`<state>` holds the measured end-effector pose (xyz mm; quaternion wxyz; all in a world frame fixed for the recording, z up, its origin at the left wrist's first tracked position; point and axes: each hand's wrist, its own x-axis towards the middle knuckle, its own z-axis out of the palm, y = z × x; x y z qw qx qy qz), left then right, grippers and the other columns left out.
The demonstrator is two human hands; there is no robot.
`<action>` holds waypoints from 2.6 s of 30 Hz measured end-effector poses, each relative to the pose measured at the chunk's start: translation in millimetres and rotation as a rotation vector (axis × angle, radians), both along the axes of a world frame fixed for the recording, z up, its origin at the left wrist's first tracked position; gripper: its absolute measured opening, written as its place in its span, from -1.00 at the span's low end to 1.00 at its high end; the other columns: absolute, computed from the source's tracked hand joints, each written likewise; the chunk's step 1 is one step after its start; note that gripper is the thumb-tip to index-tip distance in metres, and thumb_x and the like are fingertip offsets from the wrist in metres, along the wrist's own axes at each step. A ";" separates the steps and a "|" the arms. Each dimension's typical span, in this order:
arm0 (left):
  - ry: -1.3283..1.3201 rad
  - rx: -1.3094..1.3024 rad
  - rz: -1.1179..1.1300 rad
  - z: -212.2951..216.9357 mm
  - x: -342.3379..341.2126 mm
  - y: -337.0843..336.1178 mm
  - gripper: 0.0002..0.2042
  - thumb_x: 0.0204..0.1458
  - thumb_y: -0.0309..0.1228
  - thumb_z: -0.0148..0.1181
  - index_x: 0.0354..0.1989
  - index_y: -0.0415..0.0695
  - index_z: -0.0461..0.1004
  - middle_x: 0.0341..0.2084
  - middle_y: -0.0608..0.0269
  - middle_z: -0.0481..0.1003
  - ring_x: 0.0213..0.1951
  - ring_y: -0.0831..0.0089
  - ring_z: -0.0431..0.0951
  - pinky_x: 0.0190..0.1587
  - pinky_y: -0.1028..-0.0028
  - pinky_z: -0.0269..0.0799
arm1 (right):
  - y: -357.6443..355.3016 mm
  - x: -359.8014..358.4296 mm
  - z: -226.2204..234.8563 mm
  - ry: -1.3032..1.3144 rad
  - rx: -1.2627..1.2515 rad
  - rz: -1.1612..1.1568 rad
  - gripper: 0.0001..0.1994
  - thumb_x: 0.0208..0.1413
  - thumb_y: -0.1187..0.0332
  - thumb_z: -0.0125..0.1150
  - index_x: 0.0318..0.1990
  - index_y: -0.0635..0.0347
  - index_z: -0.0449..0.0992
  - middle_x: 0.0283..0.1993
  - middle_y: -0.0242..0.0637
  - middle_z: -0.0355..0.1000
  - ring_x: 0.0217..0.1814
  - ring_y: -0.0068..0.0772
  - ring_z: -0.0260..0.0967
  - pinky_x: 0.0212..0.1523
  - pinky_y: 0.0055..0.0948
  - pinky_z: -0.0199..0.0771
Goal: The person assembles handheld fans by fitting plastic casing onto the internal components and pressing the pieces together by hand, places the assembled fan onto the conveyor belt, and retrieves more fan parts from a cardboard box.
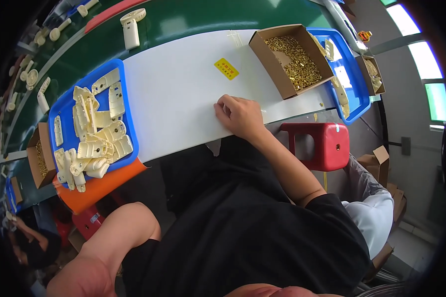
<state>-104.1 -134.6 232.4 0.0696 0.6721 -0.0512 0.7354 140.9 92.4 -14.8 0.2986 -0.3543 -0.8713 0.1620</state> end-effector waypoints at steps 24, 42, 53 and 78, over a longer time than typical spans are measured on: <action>0.475 -1.973 1.608 -144.8 -187.4 90.1 -0.48 -0.08 -0.04 0.42 -0.25 -0.37 0.63 -0.35 -0.10 0.66 -0.21 0.03 0.69 -0.12 0.24 0.57 | 1.0 6.5 8.1 0.100 -0.149 0.063 -0.86 0.17 0.37 0.31 -0.37 0.23 0.54 -0.56 -0.21 0.46 -0.57 -0.21 0.42 -0.48 -0.33 0.37; 0.253 -1.541 1.077 -152.4 10.9 128.5 -0.44 0.02 -0.20 0.33 0.13 -0.33 0.44 -0.40 -0.10 0.65 -0.35 0.13 0.69 -0.27 0.29 0.57 | 5.5 -17.5 22.0 0.308 -0.675 0.324 -0.82 0.31 0.36 0.21 -0.20 0.35 0.58 -0.43 -0.33 0.49 -0.46 -0.55 0.35 -0.39 -0.50 0.37; -0.486 -1.425 -0.195 -140.2 -76.3 87.5 -0.47 0.37 -0.19 -0.15 0.30 -0.43 0.28 0.06 -0.26 0.53 -0.14 0.27 0.64 -0.06 0.33 0.60 | 8.3 -20.8 15.4 0.406 -0.758 0.231 -0.80 0.33 0.34 0.19 -0.12 0.33 0.59 -0.41 -0.38 0.47 -0.43 -0.64 0.32 -0.40 -0.60 0.32; -0.379 -1.713 0.184 -184.4 -4.6 97.2 -0.58 0.36 -0.33 -0.20 0.25 -0.34 0.33 -0.04 -0.13 0.58 -0.22 0.23 0.70 -0.35 0.39 0.68 | -10.8 44.7 33.8 0.137 -0.771 0.314 -0.69 0.26 0.46 0.22 0.13 0.33 0.50 -0.02 -0.17 0.53 -0.07 -0.32 0.51 0.04 -0.40 0.49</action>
